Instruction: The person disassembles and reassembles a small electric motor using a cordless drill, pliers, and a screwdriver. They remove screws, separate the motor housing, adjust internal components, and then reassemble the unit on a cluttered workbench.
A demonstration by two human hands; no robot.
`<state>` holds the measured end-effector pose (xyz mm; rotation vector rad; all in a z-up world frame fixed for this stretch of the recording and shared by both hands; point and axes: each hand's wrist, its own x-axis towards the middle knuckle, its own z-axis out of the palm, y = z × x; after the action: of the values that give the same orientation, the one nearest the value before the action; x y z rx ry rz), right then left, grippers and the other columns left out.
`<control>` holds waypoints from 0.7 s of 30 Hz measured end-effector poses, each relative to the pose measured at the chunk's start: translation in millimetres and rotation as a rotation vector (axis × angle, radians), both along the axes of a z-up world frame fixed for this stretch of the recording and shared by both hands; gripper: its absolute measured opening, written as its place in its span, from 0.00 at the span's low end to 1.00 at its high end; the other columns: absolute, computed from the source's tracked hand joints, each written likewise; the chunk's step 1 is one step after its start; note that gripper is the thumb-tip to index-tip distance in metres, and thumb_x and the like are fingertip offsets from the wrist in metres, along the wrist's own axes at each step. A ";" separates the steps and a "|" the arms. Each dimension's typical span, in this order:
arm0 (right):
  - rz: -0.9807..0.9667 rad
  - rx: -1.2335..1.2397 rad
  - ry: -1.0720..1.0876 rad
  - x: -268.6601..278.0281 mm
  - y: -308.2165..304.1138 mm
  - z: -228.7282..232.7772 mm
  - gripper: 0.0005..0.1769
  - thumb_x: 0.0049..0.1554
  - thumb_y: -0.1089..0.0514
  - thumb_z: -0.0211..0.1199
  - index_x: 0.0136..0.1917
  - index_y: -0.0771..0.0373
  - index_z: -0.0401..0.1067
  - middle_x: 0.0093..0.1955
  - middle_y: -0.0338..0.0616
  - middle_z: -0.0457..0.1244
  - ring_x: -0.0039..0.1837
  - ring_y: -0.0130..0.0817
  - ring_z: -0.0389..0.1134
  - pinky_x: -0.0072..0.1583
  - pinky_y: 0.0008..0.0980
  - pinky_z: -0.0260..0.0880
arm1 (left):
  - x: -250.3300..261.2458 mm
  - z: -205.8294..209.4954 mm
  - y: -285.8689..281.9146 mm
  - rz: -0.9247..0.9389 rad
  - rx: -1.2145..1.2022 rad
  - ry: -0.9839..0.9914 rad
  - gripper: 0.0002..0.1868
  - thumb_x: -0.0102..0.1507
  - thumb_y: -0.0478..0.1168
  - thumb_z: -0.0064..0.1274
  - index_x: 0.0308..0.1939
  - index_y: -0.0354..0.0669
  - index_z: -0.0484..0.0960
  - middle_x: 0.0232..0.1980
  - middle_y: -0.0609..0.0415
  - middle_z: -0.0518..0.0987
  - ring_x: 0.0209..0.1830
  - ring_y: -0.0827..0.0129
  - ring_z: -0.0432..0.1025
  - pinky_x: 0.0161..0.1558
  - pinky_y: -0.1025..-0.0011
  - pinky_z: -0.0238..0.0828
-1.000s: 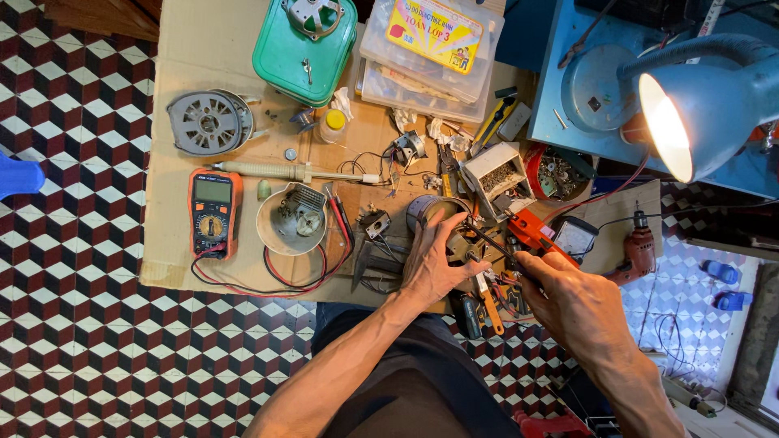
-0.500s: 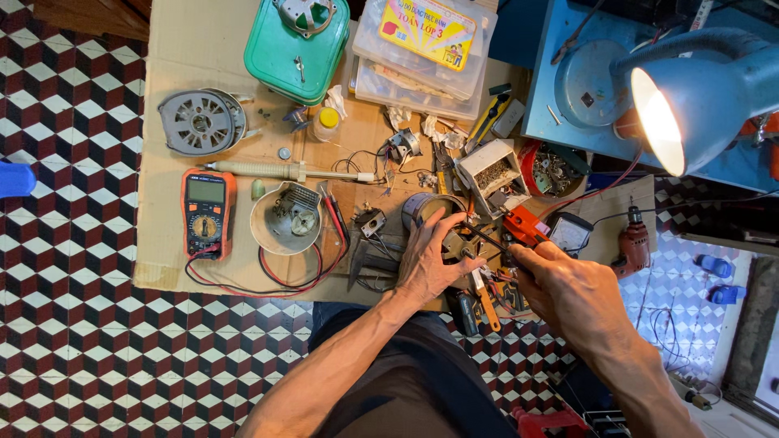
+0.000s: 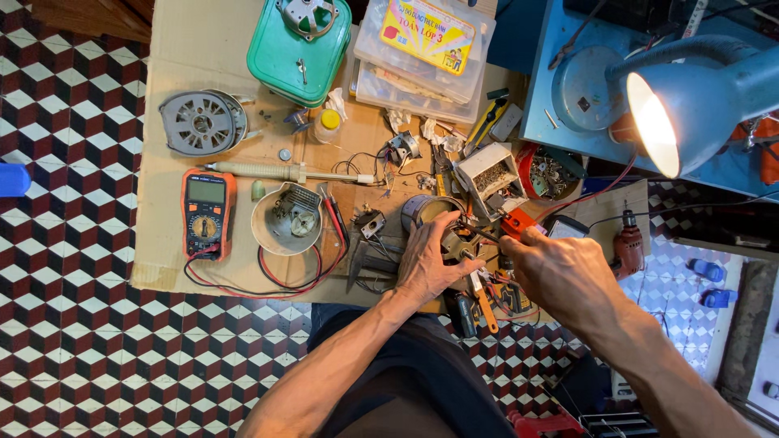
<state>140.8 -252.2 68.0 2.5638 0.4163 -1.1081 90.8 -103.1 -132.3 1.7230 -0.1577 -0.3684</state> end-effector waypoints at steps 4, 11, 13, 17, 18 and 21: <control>0.055 0.121 -0.095 1.8 -0.9 -6.3 0.18 0.60 0.60 0.55 0.62 0.54 0.73 0.48 0.46 0.68 0.34 0.30 0.69 0.34 0.30 0.71 | -1.5 -6.5 -2.8 0.005 -0.005 0.052 0.57 0.52 0.62 0.67 0.75 0.39 0.57 0.66 0.38 0.71 0.69 0.51 0.65 0.72 0.55 0.58; 0.107 -0.086 0.127 20.7 10.7 -0.8 0.18 0.67 0.56 0.50 0.69 0.53 0.67 0.47 0.47 0.68 0.32 0.29 0.68 0.31 0.30 0.71 | -3.7 -17.6 -8.0 -0.031 -0.003 0.048 0.60 0.52 0.63 0.69 0.76 0.35 0.54 0.68 0.36 0.67 0.72 0.48 0.59 0.75 0.47 0.44; 0.132 -0.091 0.132 22.9 16.5 0.9 0.18 0.66 0.56 0.50 0.69 0.54 0.67 0.46 0.48 0.69 0.32 0.29 0.68 0.32 0.30 0.73 | -5.1 -18.6 -7.7 -0.002 -0.016 0.032 0.60 0.52 0.62 0.69 0.76 0.35 0.55 0.69 0.35 0.67 0.73 0.47 0.58 0.76 0.46 0.44; 0.208 -0.048 0.104 16.2 21.1 3.8 0.21 0.61 0.62 0.52 0.67 0.58 0.67 0.59 0.56 0.65 0.29 0.30 0.69 0.30 0.29 0.71 | -8.9 -21.6 -10.4 -0.001 -0.071 0.087 0.60 0.53 0.63 0.66 0.77 0.35 0.54 0.70 0.36 0.66 0.72 0.48 0.59 0.74 0.49 0.50; 0.208 -0.052 0.111 17.2 21.5 2.7 0.21 0.61 0.63 0.51 0.67 0.58 0.67 0.64 0.58 0.63 0.28 0.30 0.69 0.29 0.29 0.70 | -9.3 -22.5 -10.7 0.021 -0.077 0.052 0.59 0.53 0.62 0.66 0.77 0.35 0.54 0.70 0.35 0.66 0.73 0.47 0.59 0.75 0.48 0.48; 0.231 -0.069 0.110 22.5 20.4 2.5 0.22 0.59 0.61 0.54 0.67 0.57 0.67 0.58 0.57 0.66 0.29 0.31 0.70 0.29 0.26 0.70 | -10.9 -23.7 -10.9 0.043 -0.068 -0.002 0.58 0.54 0.61 0.68 0.76 0.34 0.54 0.70 0.35 0.66 0.73 0.46 0.59 0.77 0.44 0.41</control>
<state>163.3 -231.8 70.5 2.3324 0.6703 -1.1585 79.9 -114.0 -156.0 1.6571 -0.1331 -0.3267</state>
